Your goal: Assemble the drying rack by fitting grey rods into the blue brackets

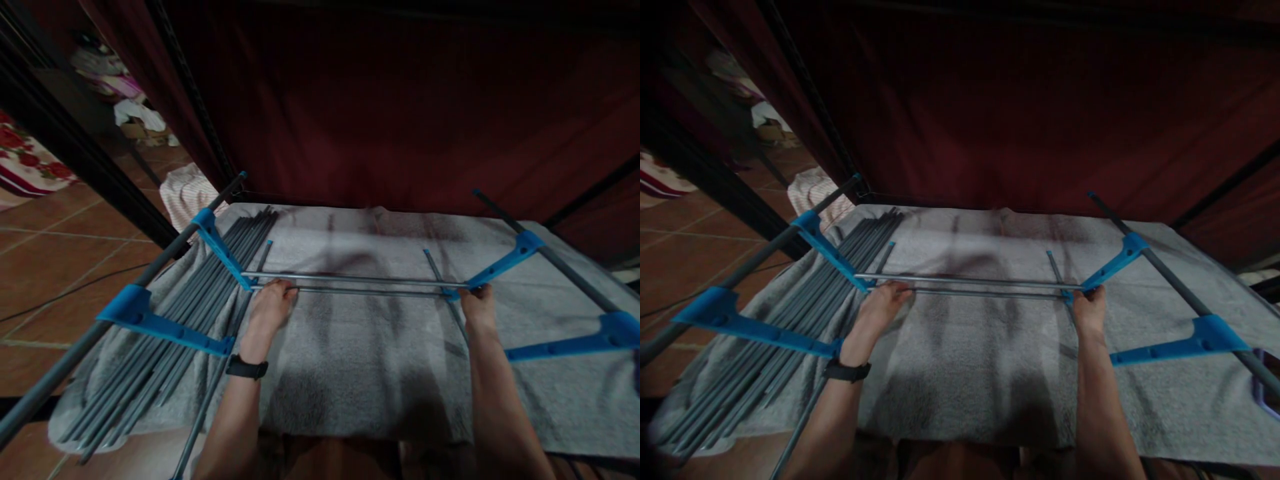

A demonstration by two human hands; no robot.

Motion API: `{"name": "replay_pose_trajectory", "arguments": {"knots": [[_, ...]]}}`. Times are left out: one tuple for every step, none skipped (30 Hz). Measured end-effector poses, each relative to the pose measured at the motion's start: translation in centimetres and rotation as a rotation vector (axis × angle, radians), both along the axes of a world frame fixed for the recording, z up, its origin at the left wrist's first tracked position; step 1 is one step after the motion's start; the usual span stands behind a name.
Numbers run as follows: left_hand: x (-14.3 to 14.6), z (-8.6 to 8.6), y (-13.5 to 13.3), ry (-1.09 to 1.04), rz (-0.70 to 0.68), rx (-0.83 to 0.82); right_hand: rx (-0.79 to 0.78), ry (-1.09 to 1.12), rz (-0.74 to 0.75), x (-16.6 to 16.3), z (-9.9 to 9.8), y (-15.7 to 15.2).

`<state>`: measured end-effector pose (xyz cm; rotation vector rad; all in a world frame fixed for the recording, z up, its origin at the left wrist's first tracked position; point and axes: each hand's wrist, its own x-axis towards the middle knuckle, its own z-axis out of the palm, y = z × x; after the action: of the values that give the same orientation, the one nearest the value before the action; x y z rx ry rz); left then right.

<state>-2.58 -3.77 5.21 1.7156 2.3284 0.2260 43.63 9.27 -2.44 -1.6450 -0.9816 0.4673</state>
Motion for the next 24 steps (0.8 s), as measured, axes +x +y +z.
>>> {"name": "replay_pose_trajectory", "arguments": {"knots": [[-0.5, 0.5, -0.4, 0.007, 0.099, -0.055, 0.015, -0.004, 0.011, 0.2, -0.2, 0.1], [-1.0, 0.9, -0.8, 0.02, 0.184, -0.097, 0.025, -0.008, 0.022, 0.3, -0.4, 0.2], [-1.3, 1.1, -1.2, 0.043, 0.262, -0.12, 0.032, -0.008, 0.034, 0.4, -0.5, 0.2], [-1.6, 1.1, -1.7, 0.075, 0.329, -0.121, 0.04, -0.004, 0.045, 0.5, -0.7, 0.3], [-1.8, 1.1, -2.1, 0.117, 0.39, -0.1, 0.047, 0.004, 0.052, 0.6, -0.8, 0.4], [-2.0, 0.9, -2.5, 0.169, 0.452, -0.066, 0.051, 0.014, 0.058, 0.6, -0.9, 0.5], [-2.2, 0.7, -2.8, 0.22, 0.511, -0.029, 0.051, 0.025, 0.062, 0.6, -0.9, 0.5], [-2.3, 0.6, -3.0, 0.254, 0.561, 0.001, 0.051, 0.038, 0.061, 0.6, -0.9, 0.6], [-2.5, 0.5, -3.1, 0.267, 0.603, 0.026, 0.052, 0.05, 0.06, 0.5, -0.8, 0.6], [-2.7, 0.5, -3.0, 0.26, 0.639, 0.046, 0.054, 0.061, 0.058, 0.4, -0.7, 0.6], [-3.0, 0.6, -2.9, 0.236, 0.663, 0.064, 0.057, 0.069, 0.057, 0.2, -0.6, 0.6], [-3.2, 0.7, -2.6, 0.198, 0.668, 0.082, 0.059, 0.072, 0.055, 0.1, -0.5, 0.5], [-3.4, 0.8, -2.2, 0.152, 0.659, 0.1, 0.063, 0.068, 0.051, 0.0, -0.4, 0.4], [-3.6, 1.0, -1.8, 0.102, 0.643, 0.115, 0.065, 0.057, 0.051, -0.1, -0.3, 0.3], [-3.8, 1.1, -1.4, 0.053, 0.63, 0.127, 0.066, 0.041, 0.055, -0.2, -0.1, 0.2], [-3.9, 1.1, -0.9, 0.01, 0.622, 0.136, 0.069, 0.023, 0.06, -0.2, 0.0, 0.1], [-4.1, 1.1, -0.5, -0.019, 0.628, 0.143, 0.072, 0.005, 0.067, -0.3, 0.1, 0.0], [-4.2, 1.0, -0.1, -0.036, 0.645, 0.148, 0.073, -0.011, 0.075, -0.3, 0.3, 0.0], [-4.3, 0.9, 0.2, -0.043, 0.666, 0.155, 0.073, -0.023, 0.075, -0.3, 0.4, 0.0], [-4.5, 0.7, 0.5, -0.046, 0.68, 0.169, 0.071, -0.034, 0.068, -0.4, 0.6, 0.0], [-4.6, 0.5, 0.7, -0.055, 0.68, 0.191, 0.07, -0.044, 0.055, -0.4, 0.8, 0.1], [-4.7, 0.3, 0.9, -0.071, 0.682, 0.221, 0.069, -0.052, 0.043, -0.5, 0.9, 0.1], [-4.8, 0.1, 1.0, -0.093, 0.683, 0.262, 0.069, -0.061, 0.03, -0.6, 1.1, 0.2], [-4.8, -0.1, 1.2, -0.119, 0.677, 0.314, 0.07, -0.069, 0.018, -0.7, 1.2, 0.3]]}}
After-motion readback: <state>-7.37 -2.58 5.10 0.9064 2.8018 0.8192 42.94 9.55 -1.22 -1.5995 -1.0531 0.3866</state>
